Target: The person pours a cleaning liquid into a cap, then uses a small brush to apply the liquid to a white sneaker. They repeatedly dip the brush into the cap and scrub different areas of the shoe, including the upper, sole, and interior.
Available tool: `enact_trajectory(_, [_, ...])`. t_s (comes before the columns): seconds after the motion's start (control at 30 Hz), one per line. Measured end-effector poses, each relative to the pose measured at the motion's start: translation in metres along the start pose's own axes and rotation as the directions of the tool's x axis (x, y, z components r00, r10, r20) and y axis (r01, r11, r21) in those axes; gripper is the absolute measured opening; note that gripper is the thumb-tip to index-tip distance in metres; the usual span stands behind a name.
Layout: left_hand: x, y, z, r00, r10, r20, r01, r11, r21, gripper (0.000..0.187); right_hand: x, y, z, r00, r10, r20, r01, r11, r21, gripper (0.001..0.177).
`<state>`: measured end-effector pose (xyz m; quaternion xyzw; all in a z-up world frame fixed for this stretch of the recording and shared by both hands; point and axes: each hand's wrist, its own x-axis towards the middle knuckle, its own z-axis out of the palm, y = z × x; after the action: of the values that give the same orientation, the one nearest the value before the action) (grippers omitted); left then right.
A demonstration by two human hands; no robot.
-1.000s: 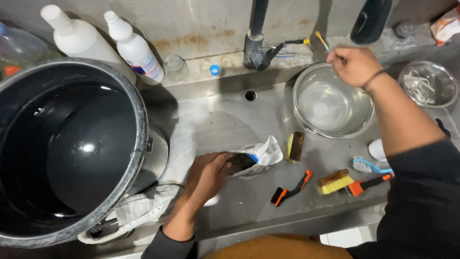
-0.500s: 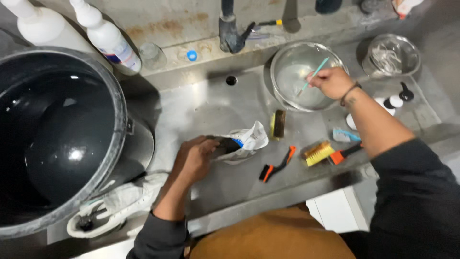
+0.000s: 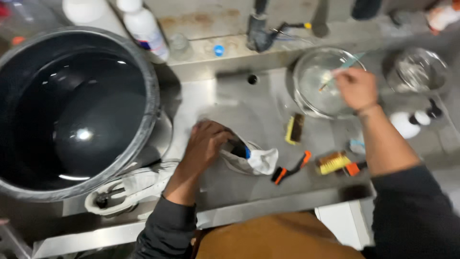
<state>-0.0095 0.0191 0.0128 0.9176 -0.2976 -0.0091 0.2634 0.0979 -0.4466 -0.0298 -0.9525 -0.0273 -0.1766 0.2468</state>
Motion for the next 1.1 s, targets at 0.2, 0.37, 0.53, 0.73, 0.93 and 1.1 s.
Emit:
enact_trajectory(0.2, [0.003,-0.017,0.017,0.974,0.086,-0.21,-0.098,0.994,-0.05,0.021,0.006,0.017,0.016,0.906,-0.422,-0.024,0.362,0.804,-0.472,0.017])
enact_trajectory(0.37, [-0.001,-0.006,0.021,0.893,-0.357,-0.275,0.336,0.934,-0.122,0.034,-0.014,-0.016,0.007,0.879,-0.32,-0.354,0.315,0.946,-0.072,0.028])
enact_trajectory(0.53, [0.016,0.002,0.008,0.666,-0.743,0.068,0.742,0.649,-0.17,0.054,-0.045,-0.083,0.008,0.799,-0.5,-0.334,0.465,0.866,-0.183,0.014])
enact_trajectory(0.73, [0.026,0.021,0.001,0.593,-0.797,0.115,0.76,0.507,-0.407,0.084,-0.096,-0.071,0.017,0.9,-0.426,-0.095,0.4,0.892,-0.212,0.03])
enact_trajectory(0.93, [0.039,0.02,0.014,0.506,-0.836,0.213,0.788,0.348,-0.508,0.079,-0.112,-0.074,0.007,0.897,-0.421,-0.137,0.395,0.901,-0.181,0.029])
enact_trajectory(1.1, [0.039,0.025,0.031,0.694,-0.7,0.17,0.387,0.163,-0.908,0.06,-0.115,-0.079,0.009,0.9,-0.395,-0.185,0.316,0.882,-0.35,0.019])
